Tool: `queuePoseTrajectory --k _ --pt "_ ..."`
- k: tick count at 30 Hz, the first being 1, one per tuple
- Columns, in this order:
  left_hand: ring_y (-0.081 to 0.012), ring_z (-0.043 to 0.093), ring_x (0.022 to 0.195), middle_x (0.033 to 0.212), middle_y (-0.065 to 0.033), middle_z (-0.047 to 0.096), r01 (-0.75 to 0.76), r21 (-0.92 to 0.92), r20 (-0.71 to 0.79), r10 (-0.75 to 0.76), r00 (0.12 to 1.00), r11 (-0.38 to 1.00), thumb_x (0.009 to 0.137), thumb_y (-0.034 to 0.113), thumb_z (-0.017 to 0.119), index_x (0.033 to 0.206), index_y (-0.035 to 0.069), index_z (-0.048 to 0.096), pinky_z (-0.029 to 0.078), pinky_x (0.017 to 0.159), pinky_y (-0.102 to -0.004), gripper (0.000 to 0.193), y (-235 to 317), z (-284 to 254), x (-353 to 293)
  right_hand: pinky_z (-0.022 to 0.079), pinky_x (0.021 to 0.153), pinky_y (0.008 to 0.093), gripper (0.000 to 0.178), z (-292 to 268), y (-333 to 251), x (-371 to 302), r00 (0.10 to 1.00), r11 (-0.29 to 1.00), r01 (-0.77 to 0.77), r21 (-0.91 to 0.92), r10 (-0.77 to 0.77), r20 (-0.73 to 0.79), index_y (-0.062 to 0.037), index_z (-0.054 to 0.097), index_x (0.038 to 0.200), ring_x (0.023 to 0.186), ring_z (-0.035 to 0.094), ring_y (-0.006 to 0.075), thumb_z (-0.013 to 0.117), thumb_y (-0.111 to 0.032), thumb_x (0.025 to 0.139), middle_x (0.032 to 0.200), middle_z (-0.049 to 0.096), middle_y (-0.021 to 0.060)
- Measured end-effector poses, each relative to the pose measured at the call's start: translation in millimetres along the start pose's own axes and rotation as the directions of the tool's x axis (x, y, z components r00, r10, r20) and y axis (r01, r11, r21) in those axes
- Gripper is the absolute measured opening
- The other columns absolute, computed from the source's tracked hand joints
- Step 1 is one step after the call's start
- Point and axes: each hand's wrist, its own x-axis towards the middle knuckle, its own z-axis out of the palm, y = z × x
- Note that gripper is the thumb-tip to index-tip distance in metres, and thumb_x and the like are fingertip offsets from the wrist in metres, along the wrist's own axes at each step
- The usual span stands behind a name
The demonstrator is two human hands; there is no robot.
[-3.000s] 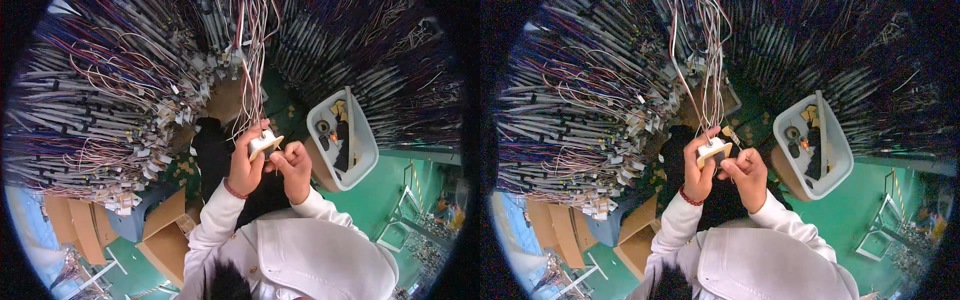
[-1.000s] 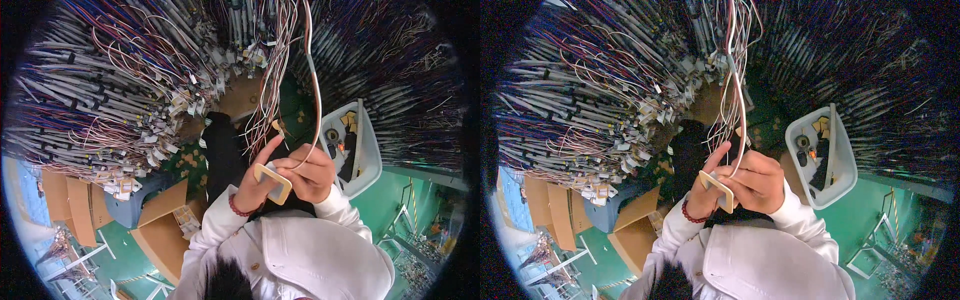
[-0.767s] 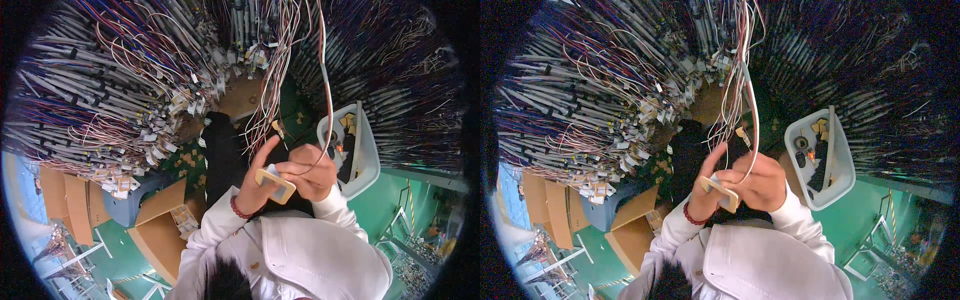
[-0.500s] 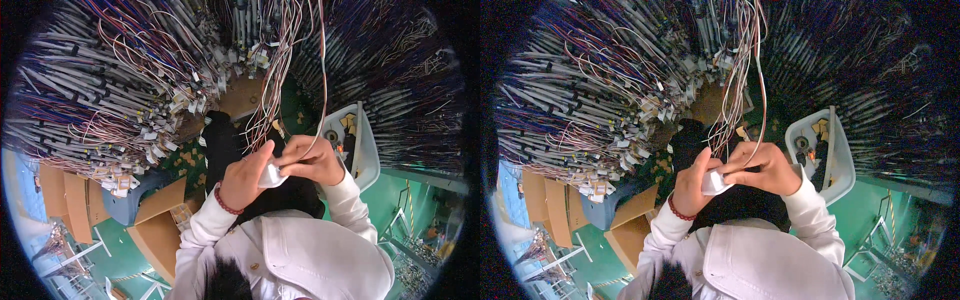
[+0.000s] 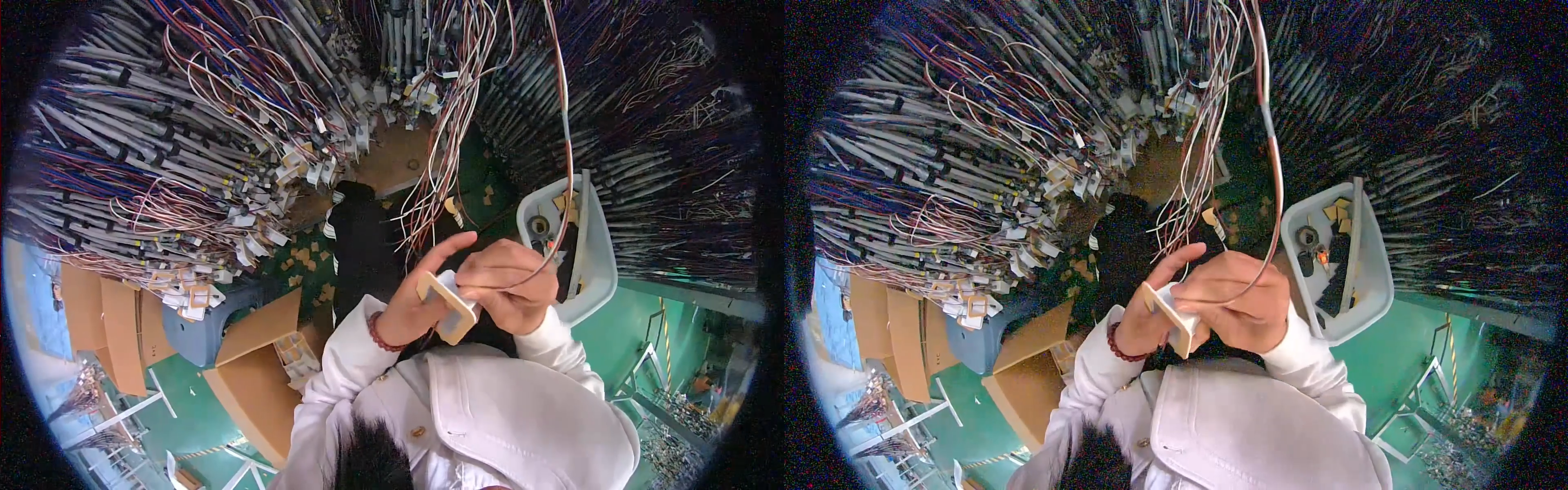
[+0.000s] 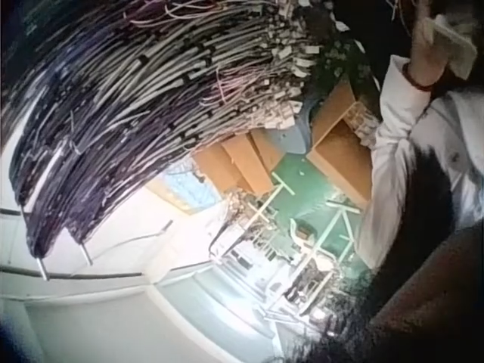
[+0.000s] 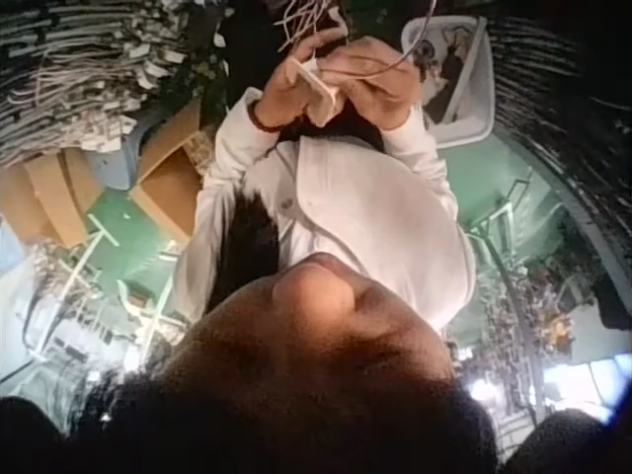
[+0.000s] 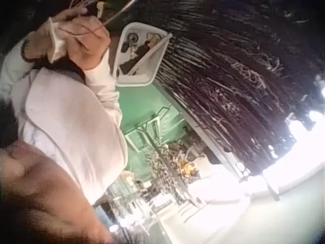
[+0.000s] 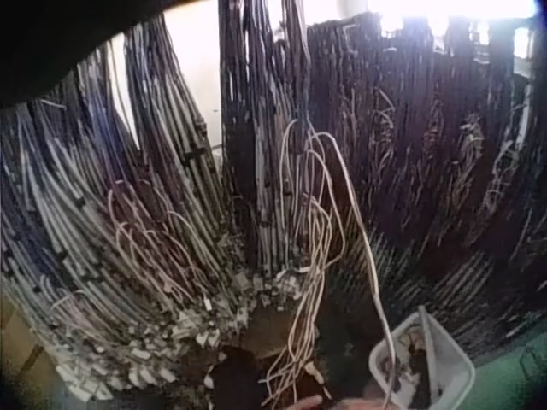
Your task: Attaching and taping plastic components onto specific bundles within a large wiring harness assembly.
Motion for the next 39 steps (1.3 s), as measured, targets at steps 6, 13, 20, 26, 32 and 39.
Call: queuePoseTrajectory --k 6,13,20,26,32,39 --pt "-0.0183 0.058 0.088 0.103 -0.0107 0.057 -0.157 0.212 -0.104 0.182 0.978 0.965 0.085 0.049 0.055 0.141 0.008 0.020 0.049 0.075 -0.0313 0.078 -10.2 -14.8 -0.9 0.043 0.093 0.0352 0.066 12.0 31.3 -18.6 0.879 0.652 -0.294 0.699 0.472 -0.071 -0.0010 0.025 0.139 0.100 0.054 0.0202 0.054 -0.034 0.090 0.122 0.049 0.0128" --pt "-0.0194 0.048 0.113 0.125 -0.0074 0.044 -0.196 0.294 -0.148 0.248 0.958 0.935 0.094 0.052 0.030 0.133 0.005 0.029 0.044 0.091 -0.0329 0.061 -12.5 -29.3 10.6 0.046 0.072 0.0264 0.025 6.1 12.6 -79.8 0.710 0.671 -0.672 0.312 0.704 0.018 0.0030 0.060 0.088 0.074 0.056 0.0129 0.047 -0.017 0.095 0.085 0.061 0.0091" --pt "-0.0197 0.053 0.104 0.120 -0.0103 0.049 -0.132 0.323 -0.239 0.215 0.947 0.937 0.095 0.053 0.026 0.133 0.006 0.031 0.045 0.089 -0.0349 0.060 -12.4 -8.8 26.4 0.047 0.064 0.0233 0.029 26.3 18.4 -65.3 0.632 0.463 -0.723 0.512 0.743 0.220 0.0048 0.061 0.102 0.068 0.057 0.0109 0.048 -0.020 0.095 0.080 0.064 0.0080" --pt "-0.0187 0.058 0.092 0.109 -0.0121 0.056 -0.170 0.157 -0.381 0.218 0.898 0.973 0.095 0.053 0.022 0.127 0.002 0.036 0.049 0.078 -0.0301 0.062 -13.5 8.0 33.0 0.040 0.050 0.0217 0.022 38.8 15.2 -70.8 0.688 0.604 -0.684 0.409 0.721 0.084 0.0019 0.063 0.095 0.054 0.049 0.0070 0.050 -0.016 0.094 0.062 0.054 0.0016" --pt "-0.0188 0.061 0.086 0.100 -0.0088 0.060 -0.038 -0.015 -0.422 0.028 0.906 0.999 0.094 0.055 0.026 0.120 0.003 0.047 0.050 0.076 -0.0314 0.062 -14.9 3.5 35.2 0.043 0.051 0.0272 0.017 37.0 19.0 -76.5 0.802 0.792 -0.594 0.142 0.596 0.030 -0.0024 0.063 0.099 0.052 0.052 0.0132 0.053 -0.014 0.091 0.061 0.054 0.0079" --pt "-0.0235 0.061 0.082 0.100 -0.0121 0.061 0.055 0.053 -0.439 -0.026 0.898 0.997 0.093 0.055 0.034 0.117 0.004 0.048 0.052 0.068 -0.0354 0.058 -4.8 -2.3 27.4 0.049 0.070 0.0347 0.028 28.8 22.8 -83.8 0.866 0.868 -0.490 0.084 0.474 0.159 -0.0049 0.060 0.109 0.081 0.062 0.0287 0.053 -0.025 0.091 0.093 0.062 0.0156"
